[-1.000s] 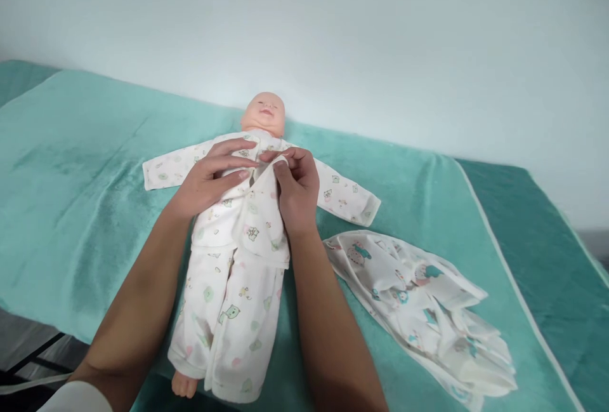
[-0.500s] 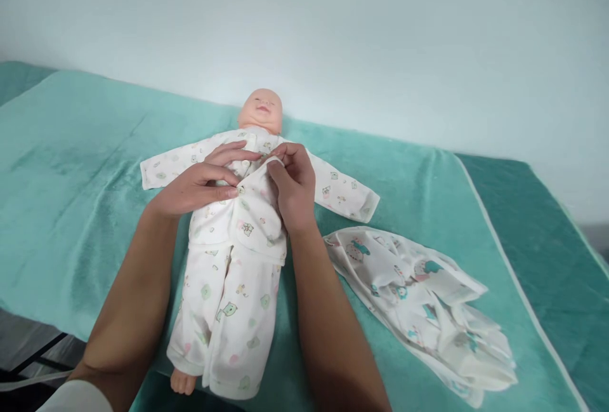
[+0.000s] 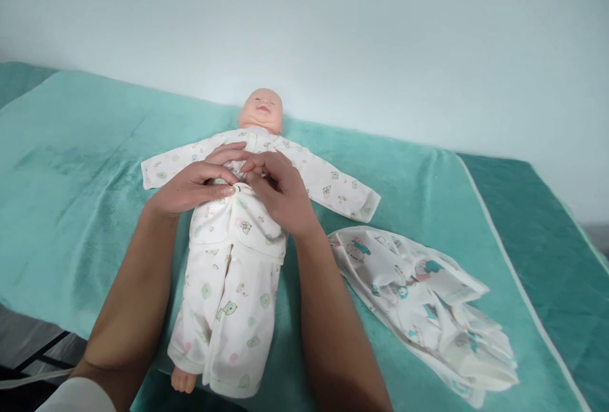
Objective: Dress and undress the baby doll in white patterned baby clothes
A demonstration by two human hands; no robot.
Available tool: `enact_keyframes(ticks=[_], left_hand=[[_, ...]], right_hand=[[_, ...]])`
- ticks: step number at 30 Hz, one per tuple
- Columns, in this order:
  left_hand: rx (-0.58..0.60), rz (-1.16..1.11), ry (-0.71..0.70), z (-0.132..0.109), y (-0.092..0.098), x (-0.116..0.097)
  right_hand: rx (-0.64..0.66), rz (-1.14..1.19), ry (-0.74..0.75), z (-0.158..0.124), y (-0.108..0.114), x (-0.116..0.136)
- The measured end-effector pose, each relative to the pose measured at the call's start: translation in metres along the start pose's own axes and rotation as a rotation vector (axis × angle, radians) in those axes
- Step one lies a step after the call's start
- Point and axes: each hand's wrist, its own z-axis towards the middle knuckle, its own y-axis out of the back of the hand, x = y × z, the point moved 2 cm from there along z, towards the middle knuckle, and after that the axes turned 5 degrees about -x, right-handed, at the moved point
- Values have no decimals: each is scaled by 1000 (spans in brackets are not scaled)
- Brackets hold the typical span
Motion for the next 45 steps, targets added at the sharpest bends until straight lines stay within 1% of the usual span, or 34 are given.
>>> enact_keyframes(ticks=[9, 14, 17, 19, 21, 23, 26, 28, 30, 32, 33, 35, 37, 38, 39, 40, 41, 43, 45], left_hand=[[-8, 56, -4, 2, -4, -4], [-44, 96, -25, 3, -7, -5], [-56, 49, -14, 2, -6, -6], [-94, -46, 1, 2, -6, -7], [-204, -144, 32, 1, -5, -7], [-373, -191, 93, 1, -4, -2], [-637, -193, 209, 0, 0, 10], [-816, -190, 289, -2, 7, 22], [-1012, -193, 361, -8, 17, 34], [-1169, -226, 423, -15, 28, 44], [-1226, -245, 452, -19, 33, 48], [-1301, -258, 488, -25, 40, 54], [-1353, -199, 473, -29, 43, 55], [-1366, -141, 444, -30, 43, 54], [-1358, -69, 405, -29, 43, 52], [-1316, 11, 362, -28, 41, 50], [-1242, 98, 318, -25, 38, 48], [-1016, 273, 235, -16, 30, 46], [-780, 436, 205, -7, 21, 47]], right_hand=[[-1, 183, -63, -1, 0, -4], [6, 180, -55, -1, -1, -4], [7, 211, -50, -1, 0, -6], [-46, 257, -47, 0, 1, -9], [-157, 259, -50, 1, 2, -12], [-262, 196, -71, 2, 1, -15], [-337, 64, -99, 3, -2, -18], [-395, -16, -88, 3, 2, -19], [-463, -133, -91, 3, 15, -20], [-510, -330, -148, 4, 39, -23], [-522, -456, -202, 5, 52, -25], [-526, -707, -333, 6, 77, -31], [-522, -829, -398, 8, 89, -35], [-519, -834, -380, 9, 88, -37], [-511, -815, -326, 10, 83, -38], [-492, -791, -245, 11, 75, -38], [-448, -768, -155, 12, 65, -39], [-326, -731, -12, 12, 44, -41], [-240, -713, 50, 12, 31, -45]])
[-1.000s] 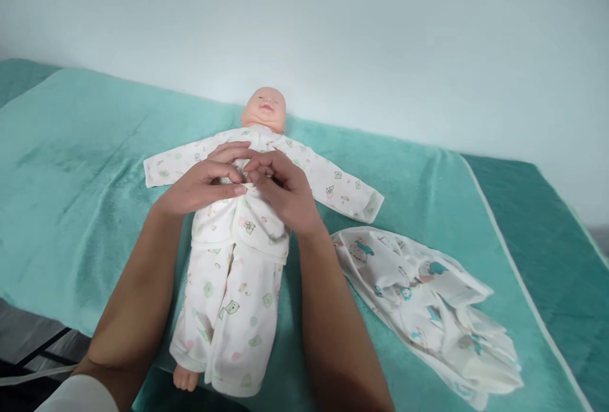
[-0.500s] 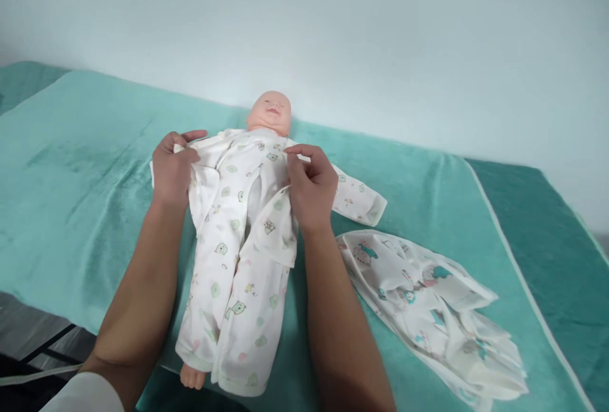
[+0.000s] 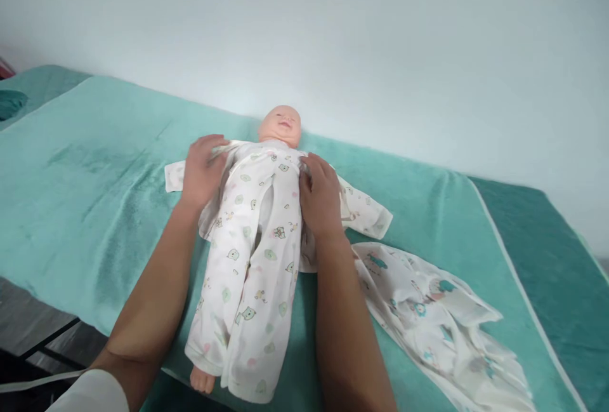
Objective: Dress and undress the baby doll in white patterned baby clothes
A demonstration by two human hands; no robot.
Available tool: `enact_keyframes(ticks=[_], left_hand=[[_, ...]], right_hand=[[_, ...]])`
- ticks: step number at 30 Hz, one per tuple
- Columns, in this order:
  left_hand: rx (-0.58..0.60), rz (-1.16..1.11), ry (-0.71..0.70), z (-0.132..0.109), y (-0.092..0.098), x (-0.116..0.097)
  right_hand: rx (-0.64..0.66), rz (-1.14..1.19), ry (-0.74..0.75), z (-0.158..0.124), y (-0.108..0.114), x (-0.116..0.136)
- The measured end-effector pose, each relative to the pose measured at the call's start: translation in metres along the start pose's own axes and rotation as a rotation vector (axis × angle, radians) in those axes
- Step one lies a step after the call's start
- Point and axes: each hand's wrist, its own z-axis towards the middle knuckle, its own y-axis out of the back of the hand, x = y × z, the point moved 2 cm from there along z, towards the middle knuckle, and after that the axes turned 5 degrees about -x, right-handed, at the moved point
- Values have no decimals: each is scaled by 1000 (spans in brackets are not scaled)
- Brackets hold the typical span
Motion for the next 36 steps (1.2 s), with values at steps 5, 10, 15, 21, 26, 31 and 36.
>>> enact_keyframes(ticks=[5, 10, 15, 21, 26, 31, 36], left_hand=[[225, 345, -27, -3, -17, 2], [211, 508, 42, -4, -10, 3], [194, 530, 190, 0, 2, 11], [220, 518, 206, -1, 4, 11], [239, 494, 190, -1, 5, 12], [257, 507, 191, -1, 3, 17], [271, 529, 185, -2, 3, 19]], right_hand=[[17, -123, 29, 1, -8, -9], [-3, -301, -113, 10, -8, -32], [-142, -270, -219, 12, 5, -40], [-13, 89, 66, 25, -8, 46], [549, -309, 302, 61, -67, 113], [804, -625, 440, 79, -109, 134], [952, -640, 426, 86, -118, 134]])
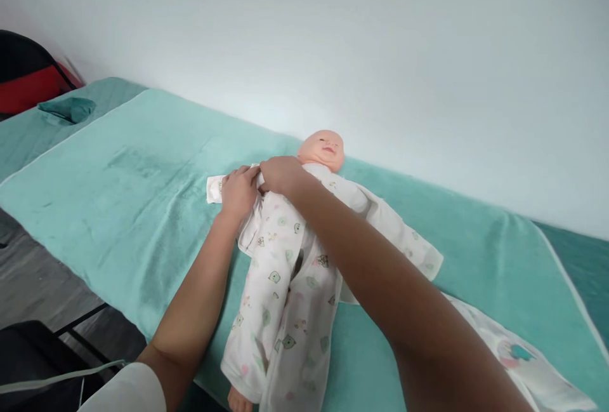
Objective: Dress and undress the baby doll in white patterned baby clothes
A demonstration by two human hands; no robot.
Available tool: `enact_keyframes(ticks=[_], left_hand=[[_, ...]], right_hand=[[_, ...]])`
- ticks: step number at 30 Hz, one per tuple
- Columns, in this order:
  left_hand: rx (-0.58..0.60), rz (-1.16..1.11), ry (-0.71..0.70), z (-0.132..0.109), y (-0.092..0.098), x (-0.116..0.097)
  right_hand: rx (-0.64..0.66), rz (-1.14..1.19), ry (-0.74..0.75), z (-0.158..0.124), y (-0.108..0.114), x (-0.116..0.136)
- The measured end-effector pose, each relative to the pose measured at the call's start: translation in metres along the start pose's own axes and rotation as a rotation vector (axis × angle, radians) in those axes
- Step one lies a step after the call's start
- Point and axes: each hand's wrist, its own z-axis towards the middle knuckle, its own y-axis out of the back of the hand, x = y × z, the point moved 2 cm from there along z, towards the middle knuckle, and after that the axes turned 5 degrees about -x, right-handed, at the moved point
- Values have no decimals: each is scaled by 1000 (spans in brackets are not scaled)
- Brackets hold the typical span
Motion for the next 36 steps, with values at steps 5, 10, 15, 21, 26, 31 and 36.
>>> enact_keyframes(ticks=[5, 10, 15, 21, 26, 31, 36], left_hand=[[-44, -78, -8, -1, 0, 2], [-82, -132, 71, -1, -2, 6], [-76, -147, 158, -1, -6, 14], [-43, -76, 216, 1, -5, 14], [-124, 7, 97, 2, -2, 8], [-108, 51, 74, 3, -1, 12], [-120, 50, 116, 6, -1, 18]], right_hand=[[-19, -19, 4, -6, 5, -4], [9, -80, -57, -26, 20, -9], [2, -110, -202, -56, 36, -32], [-77, -57, -250, -71, 36, -43], [-24, -46, -169, -36, 25, -20], [-52, 19, -75, -14, 20, -13], [-406, 457, -175, -52, 1, -45]])
